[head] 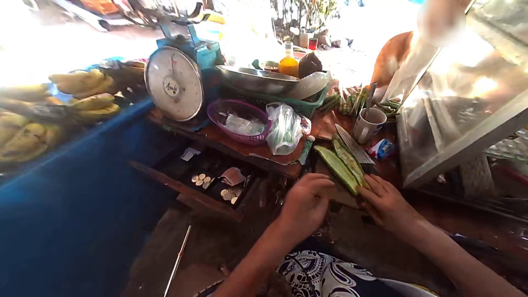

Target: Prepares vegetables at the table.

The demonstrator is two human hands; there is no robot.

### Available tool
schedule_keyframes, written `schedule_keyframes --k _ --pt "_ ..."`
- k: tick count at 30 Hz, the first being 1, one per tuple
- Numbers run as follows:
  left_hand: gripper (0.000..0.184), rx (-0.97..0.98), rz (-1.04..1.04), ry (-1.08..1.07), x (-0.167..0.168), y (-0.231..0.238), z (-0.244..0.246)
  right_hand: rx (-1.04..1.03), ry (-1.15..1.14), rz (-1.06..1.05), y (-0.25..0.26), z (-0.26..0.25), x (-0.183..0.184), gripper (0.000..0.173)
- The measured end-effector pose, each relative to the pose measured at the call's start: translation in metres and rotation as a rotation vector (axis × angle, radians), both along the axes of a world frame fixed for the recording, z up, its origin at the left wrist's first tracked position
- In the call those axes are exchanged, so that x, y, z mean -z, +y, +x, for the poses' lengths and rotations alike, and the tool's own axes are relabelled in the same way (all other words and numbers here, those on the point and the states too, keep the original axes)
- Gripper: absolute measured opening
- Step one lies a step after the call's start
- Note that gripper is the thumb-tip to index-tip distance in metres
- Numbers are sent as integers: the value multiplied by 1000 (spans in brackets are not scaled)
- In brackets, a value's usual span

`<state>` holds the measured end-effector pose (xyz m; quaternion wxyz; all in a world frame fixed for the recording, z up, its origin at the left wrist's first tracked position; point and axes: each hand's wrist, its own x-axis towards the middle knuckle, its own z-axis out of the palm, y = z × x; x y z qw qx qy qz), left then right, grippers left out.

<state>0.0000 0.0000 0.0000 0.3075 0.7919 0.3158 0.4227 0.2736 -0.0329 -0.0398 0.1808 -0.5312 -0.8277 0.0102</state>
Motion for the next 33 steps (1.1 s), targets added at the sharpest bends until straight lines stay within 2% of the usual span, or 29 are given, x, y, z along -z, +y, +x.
schedule_keyframes --k 3,6,13,21,28,33 --pt "34 59 205 249 28 22 33 -3 -9 107 2 -1 11 37" --pt "38 71 228 389 49 39 57 21 -81 259 8 2 16 31" --pt "18 20 237 251 68 46 63 -42 -119 293 20 2 19 35" --pt "15 44 246 201 69 47 57 -8 -206 200 48 -13 -1 34" --pt "14 100 232 185 69 50 54 4 -58 139 69 -13 -5 27" --pt "14 126 246 175 67 50 54 -28 48 175 80 -5 -1 28"
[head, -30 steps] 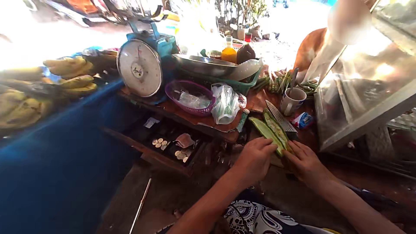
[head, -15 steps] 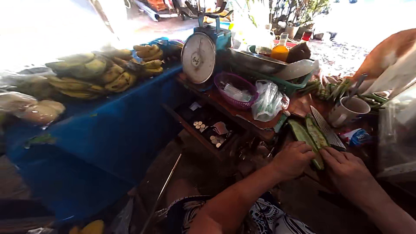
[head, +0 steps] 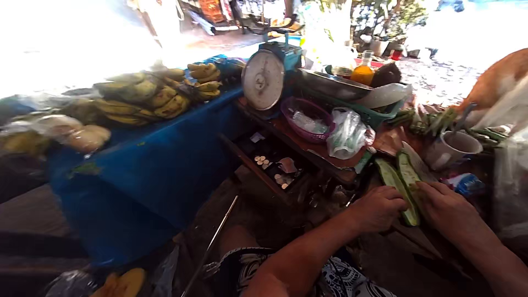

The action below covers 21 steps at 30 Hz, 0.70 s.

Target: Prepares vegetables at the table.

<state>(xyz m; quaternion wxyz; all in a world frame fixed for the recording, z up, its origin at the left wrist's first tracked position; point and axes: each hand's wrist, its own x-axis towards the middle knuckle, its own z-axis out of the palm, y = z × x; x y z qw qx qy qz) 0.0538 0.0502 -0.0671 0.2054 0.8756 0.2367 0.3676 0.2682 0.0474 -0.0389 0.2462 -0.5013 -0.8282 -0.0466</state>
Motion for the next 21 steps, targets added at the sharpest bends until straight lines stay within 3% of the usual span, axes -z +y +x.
schedule_keyframes --k 4,8,14,21 --pt "16 -15 -12 -4 0 -1 -1 -5 52 50 -12 8 1 33" --pt "31 -22 -80 20 -2 -1 -2 63 31 3 -32 20 4 37" --pt "33 -23 -126 11 -4 -3 -3 53 -25 51 -38 18 29 40" --pt "39 -20 -346 -283 -18 5 -12 51 7 142 -45 15 34 37"
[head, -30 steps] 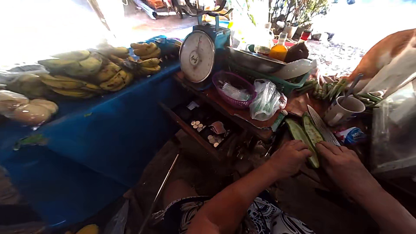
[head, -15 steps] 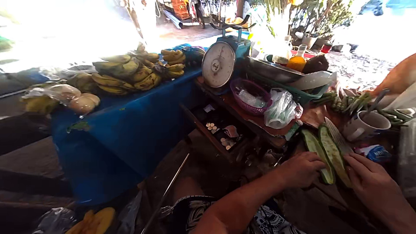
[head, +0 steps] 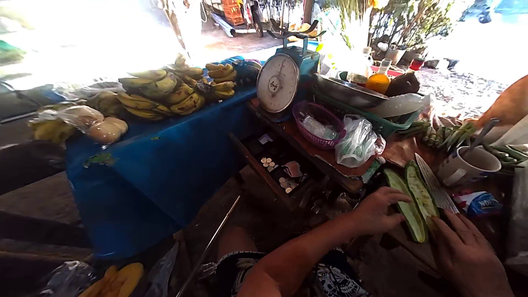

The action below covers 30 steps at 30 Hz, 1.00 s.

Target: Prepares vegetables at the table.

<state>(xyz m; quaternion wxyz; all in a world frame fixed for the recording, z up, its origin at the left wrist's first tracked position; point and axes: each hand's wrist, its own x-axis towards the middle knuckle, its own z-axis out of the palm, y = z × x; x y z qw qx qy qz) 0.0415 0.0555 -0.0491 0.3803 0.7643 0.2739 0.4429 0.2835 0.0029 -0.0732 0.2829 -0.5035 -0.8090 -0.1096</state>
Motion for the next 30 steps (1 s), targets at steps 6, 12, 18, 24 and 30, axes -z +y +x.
schedule_keyframes --k 6,12,18,24,30 --pt "42 -563 269 -19 -59 39 -32 19 44 42 3 -1 4 38" --pt "95 -972 267 272 -118 127 -72 27 42 69 7 -3 4 38" --pt "60 -1025 21 387 -145 166 -87 20 34 68 8 -2 6 39" --pt "50 -998 124 146 -139 143 -112 18 34 14 6 -4 2 38" --pt "46 -908 228 20 -162 63 -154 2 25 -49 3 -4 -3 36"
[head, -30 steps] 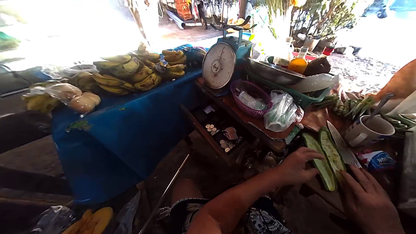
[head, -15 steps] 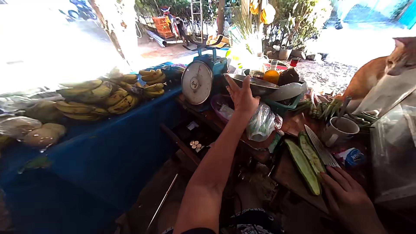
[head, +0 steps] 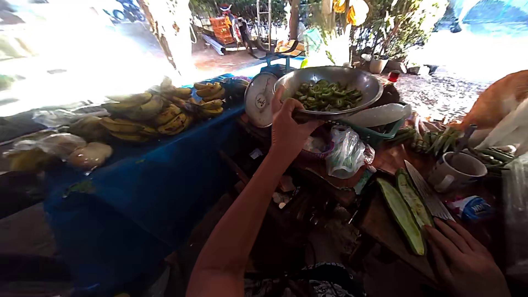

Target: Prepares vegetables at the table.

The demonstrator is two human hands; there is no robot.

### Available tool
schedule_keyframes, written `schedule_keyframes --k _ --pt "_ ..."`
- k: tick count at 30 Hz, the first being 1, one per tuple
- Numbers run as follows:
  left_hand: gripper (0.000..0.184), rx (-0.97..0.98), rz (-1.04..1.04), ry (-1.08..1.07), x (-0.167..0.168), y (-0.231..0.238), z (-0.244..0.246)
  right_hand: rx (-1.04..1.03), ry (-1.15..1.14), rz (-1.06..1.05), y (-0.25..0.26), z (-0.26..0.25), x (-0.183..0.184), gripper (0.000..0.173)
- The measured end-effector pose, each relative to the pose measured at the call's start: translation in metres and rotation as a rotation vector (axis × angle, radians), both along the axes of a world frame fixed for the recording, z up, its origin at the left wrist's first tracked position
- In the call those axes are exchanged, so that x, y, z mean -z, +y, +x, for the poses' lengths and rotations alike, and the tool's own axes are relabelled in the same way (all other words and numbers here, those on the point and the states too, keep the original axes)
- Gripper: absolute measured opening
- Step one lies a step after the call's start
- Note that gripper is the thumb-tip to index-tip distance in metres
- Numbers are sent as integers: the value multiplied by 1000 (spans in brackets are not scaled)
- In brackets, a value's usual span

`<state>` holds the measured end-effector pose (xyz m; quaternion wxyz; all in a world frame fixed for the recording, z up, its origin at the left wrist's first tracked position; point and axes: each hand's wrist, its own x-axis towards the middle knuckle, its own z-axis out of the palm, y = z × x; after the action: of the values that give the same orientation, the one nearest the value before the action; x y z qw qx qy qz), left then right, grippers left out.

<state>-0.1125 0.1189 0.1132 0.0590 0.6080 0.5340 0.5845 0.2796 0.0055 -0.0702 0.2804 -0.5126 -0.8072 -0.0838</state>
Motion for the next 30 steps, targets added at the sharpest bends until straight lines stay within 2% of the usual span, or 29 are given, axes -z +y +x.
schedule_keyframes --k 4,8,12,16,22,27,30 --pt "44 -42 64 176 2 -92 -57 -1 -11 -16 -1 2 0 36" --pt "50 -68 67 133 15 -184 -109 -2 -19 13 0 3 3 36" --pt "49 -167 -47 38 46 -234 -132 -14 1 1 -1 1 0 35" --pt "46 -219 -205 84 76 -231 -135 -17 0 -4 -1 3 0 35" --pt "39 -187 -296 138 109 -198 -138 -30 -21 -11 2 6 1 33" --pt "34 -148 -299 120 131 -172 -133 -13 -6 -19 -1 7 1 35" --pt "35 -162 -276 153 147 -156 -132 1 -5 54 2 7 7 38"
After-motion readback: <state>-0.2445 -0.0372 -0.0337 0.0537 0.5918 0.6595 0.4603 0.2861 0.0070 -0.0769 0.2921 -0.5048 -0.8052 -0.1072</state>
